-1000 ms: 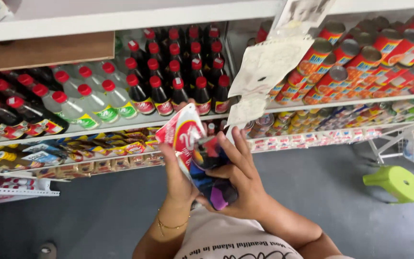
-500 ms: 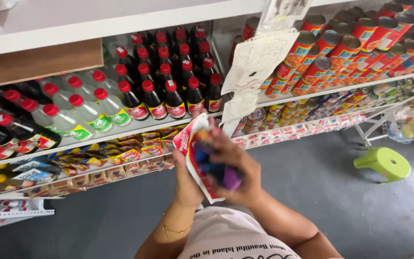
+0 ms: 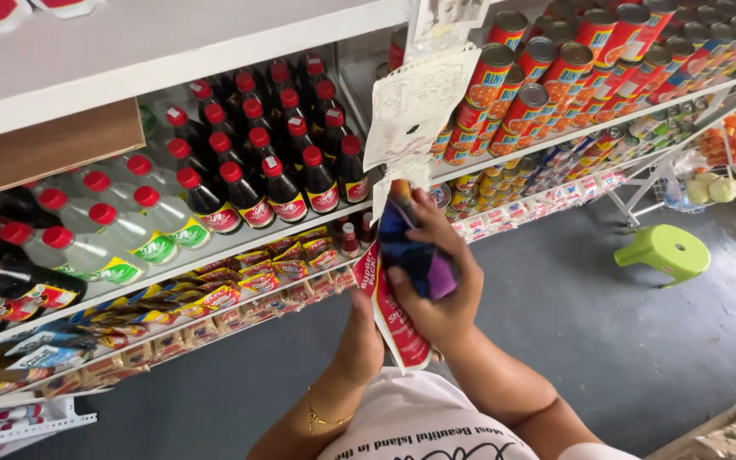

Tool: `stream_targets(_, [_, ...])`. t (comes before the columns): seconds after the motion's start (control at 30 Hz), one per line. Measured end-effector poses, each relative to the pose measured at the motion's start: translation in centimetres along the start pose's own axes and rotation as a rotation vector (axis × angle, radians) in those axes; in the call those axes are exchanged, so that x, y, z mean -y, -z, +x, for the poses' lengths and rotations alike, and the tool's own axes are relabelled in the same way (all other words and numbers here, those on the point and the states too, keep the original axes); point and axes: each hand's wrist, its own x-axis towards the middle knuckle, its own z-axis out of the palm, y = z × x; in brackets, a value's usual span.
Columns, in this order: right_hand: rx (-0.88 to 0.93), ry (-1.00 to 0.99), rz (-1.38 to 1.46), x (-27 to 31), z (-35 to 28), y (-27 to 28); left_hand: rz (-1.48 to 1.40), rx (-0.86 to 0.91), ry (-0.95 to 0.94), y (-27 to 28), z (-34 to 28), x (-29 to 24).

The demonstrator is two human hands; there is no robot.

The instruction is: Wiping down sauce packets on a grocery store shelf using a cloth.

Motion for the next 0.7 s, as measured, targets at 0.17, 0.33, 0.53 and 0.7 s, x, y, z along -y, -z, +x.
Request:
stream_targets(0.17, [0.178,0.024,-0.088,2.3,-1.8,-0.6,-0.173,-0.090,0.096,6.2,-0.5,1.6])
stream_targets(0.33, [0.038,0.003,0.039,-1.3,0.2,-0.6,-0.088,-0.203,0.105,-0.3,0.9,-1.3])
stream_targets(0.53, [0.189,0.055,0.060,3.0,-1.3,-1.8,-0.147,-0.212,0.100,5.4,0.0,-0.5])
stream_targets(0.7, [0.128,0.017,0.052,1.2,0.0,-1.9,-0.027,-0.197,0.066,-0.2,1.6,-5.0])
